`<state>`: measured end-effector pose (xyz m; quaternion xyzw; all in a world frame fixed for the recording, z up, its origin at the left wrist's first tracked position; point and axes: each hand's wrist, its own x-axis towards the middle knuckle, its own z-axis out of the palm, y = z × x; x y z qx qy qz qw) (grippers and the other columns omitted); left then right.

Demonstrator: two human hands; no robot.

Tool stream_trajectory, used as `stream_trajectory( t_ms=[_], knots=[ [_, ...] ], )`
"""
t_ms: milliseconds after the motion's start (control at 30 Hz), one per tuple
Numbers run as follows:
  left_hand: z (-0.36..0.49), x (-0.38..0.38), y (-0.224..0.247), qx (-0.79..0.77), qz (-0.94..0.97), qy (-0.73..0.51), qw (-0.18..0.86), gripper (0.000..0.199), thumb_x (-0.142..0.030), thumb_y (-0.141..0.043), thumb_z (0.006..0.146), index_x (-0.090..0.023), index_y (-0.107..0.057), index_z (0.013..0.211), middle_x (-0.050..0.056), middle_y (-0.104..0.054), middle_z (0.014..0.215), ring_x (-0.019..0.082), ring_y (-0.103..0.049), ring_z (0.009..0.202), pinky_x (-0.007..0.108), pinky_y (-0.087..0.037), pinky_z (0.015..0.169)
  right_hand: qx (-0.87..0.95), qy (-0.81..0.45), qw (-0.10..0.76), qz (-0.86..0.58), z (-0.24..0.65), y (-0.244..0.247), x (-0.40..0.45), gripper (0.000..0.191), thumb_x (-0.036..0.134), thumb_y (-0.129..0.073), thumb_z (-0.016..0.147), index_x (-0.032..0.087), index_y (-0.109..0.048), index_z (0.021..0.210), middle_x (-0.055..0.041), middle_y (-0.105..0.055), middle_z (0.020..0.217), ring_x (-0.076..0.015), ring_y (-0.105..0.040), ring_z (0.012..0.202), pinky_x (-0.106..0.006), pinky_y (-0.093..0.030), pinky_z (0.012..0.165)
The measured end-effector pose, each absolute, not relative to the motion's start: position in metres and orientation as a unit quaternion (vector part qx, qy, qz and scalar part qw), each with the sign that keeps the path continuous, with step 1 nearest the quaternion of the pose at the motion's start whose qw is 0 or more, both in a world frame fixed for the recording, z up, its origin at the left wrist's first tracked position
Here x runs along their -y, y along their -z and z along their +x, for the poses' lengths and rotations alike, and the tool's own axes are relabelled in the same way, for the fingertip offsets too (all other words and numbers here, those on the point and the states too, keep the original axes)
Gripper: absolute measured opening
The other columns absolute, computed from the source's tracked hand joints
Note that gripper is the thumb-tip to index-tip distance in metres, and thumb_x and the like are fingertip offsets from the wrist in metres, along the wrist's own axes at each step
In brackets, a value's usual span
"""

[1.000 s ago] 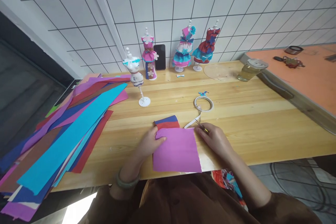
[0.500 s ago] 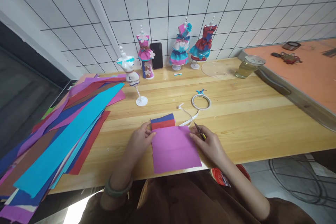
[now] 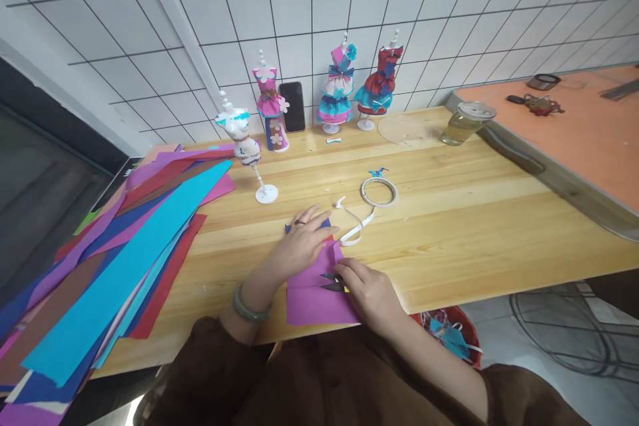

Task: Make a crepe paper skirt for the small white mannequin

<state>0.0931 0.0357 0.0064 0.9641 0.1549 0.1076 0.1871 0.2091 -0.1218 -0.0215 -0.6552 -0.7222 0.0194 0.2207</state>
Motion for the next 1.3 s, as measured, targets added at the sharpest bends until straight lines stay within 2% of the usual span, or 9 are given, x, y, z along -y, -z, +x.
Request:
stream_trajectory(
  t_ms=[167,333,467,567,767,867,967,1133,1300],
  knots=[
    [0.102,-0.034,0.000,-0.134,0.970,-0.092,0.180,0.026,-0.019,-0.041,0.084,-0.023,-0.058,0.104,0.004,-0.036,0.138,0.027,-0.017,0.133,0.051,-0.014,0.106,0.723,-0.022,0.240,-0.647,0.208,0.028,0.122,0.032,0.006,-0.036,0.083,0.016,-0.055,0.107,-0.0116,-0.062,0.102,-0.0193,-0.061,0.083,-0.028,-0.051,0.065],
    [0.098,-0.032,-0.005,-0.160,0.952,-0.162,0.204,0.025,-0.016,-0.044,0.081,-0.020,-0.057,0.102,0.006,-0.041,0.134,0.024,-0.024,0.129,0.044,-0.021,0.105,0.711,-0.040,0.275,-0.645,0.207,0.031,0.121,0.035,0.003,-0.036,0.080,0.016,-0.054,0.107,-0.0100,-0.061,0.102,-0.0177,-0.060,0.084,-0.027,-0.050,0.066],
    [0.093,-0.031,-0.010,-0.202,0.922,-0.200,0.262,0.018,-0.031,-0.048,0.082,-0.017,-0.060,0.086,0.007,-0.062,0.098,0.021,-0.049,0.101,0.037,-0.036,0.090,0.707,-0.035,0.278,-0.649,0.205,0.031,0.120,0.033,0.003,-0.037,0.081,0.015,-0.054,0.106,-0.0101,-0.061,0.101,-0.0173,-0.060,0.083,-0.026,-0.050,0.066],
    [0.093,-0.029,-0.008,-0.208,0.912,-0.158,0.317,0.029,-0.041,-0.048,0.081,-0.018,-0.060,0.069,0.003,-0.063,0.072,0.016,-0.053,0.077,0.031,-0.040,0.076,0.711,-0.014,0.277,-0.646,0.203,0.029,0.120,0.028,0.006,-0.038,0.083,0.014,-0.055,0.105,-0.0109,-0.062,0.099,-0.0174,-0.060,0.082,-0.026,-0.050,0.065],
    [0.093,-0.027,-0.002,-0.203,0.903,-0.102,0.364,0.022,-0.029,-0.050,0.079,-0.019,-0.061,0.063,-0.001,-0.063,0.065,0.013,-0.054,0.067,0.025,-0.039,0.066,0.709,-0.025,0.280,-0.646,0.201,0.032,0.121,0.029,0.007,-0.037,0.084,0.015,-0.055,0.105,-0.0113,-0.061,0.101,-0.0185,-0.060,0.086,-0.028,-0.050,0.067],
    [0.091,-0.028,-0.002,-0.196,0.908,-0.110,0.354,0.021,-0.023,-0.050,0.077,-0.018,-0.060,0.059,0.000,-0.061,0.063,0.013,-0.053,0.067,0.025,-0.038,0.066,0.675,-0.104,0.336,-0.649,0.199,0.027,0.121,0.026,0.010,-0.040,0.083,0.017,-0.055,0.104,-0.0100,-0.060,0.100,-0.0184,-0.058,0.088,-0.028,-0.048,0.071],
    [0.089,-0.029,-0.003,-0.190,0.909,-0.118,0.351,0.021,-0.021,-0.049,0.077,-0.018,-0.060,0.059,0.001,-0.059,0.061,0.013,-0.052,0.067,0.025,-0.038,0.065,0.556,-0.224,0.412,-0.686,0.203,0.017,0.122,0.017,0.026,-0.045,0.086,0.019,-0.054,0.099,-0.0067,-0.060,0.094,-0.0178,-0.056,0.085,-0.028,-0.045,0.074],
    [0.088,-0.031,-0.003,-0.195,0.904,-0.125,0.360,0.019,-0.019,-0.048,0.076,-0.018,-0.059,0.061,0.001,-0.059,0.063,0.013,-0.052,0.067,0.025,-0.038,0.065,0.377,-0.423,0.429,-0.704,0.221,0.001,0.125,0.039,0.047,-0.030,0.089,0.018,-0.051,0.073,0.0011,-0.048,0.061,-0.0126,-0.046,0.055,-0.024,-0.036,0.052],
    [0.089,-0.033,0.001,-0.201,0.888,-0.122,0.394,0.017,-0.020,-0.047,0.076,-0.017,-0.059,0.063,-0.001,-0.057,0.063,0.011,-0.050,0.062,0.023,-0.035,0.058,0.284,-0.581,0.406,-0.646,0.229,-0.011,0.120,0.044,0.055,-0.035,0.083,0.017,-0.047,0.064,0.0057,-0.036,0.048,-0.0073,-0.029,0.039,-0.022,-0.020,0.039]
  ],
)
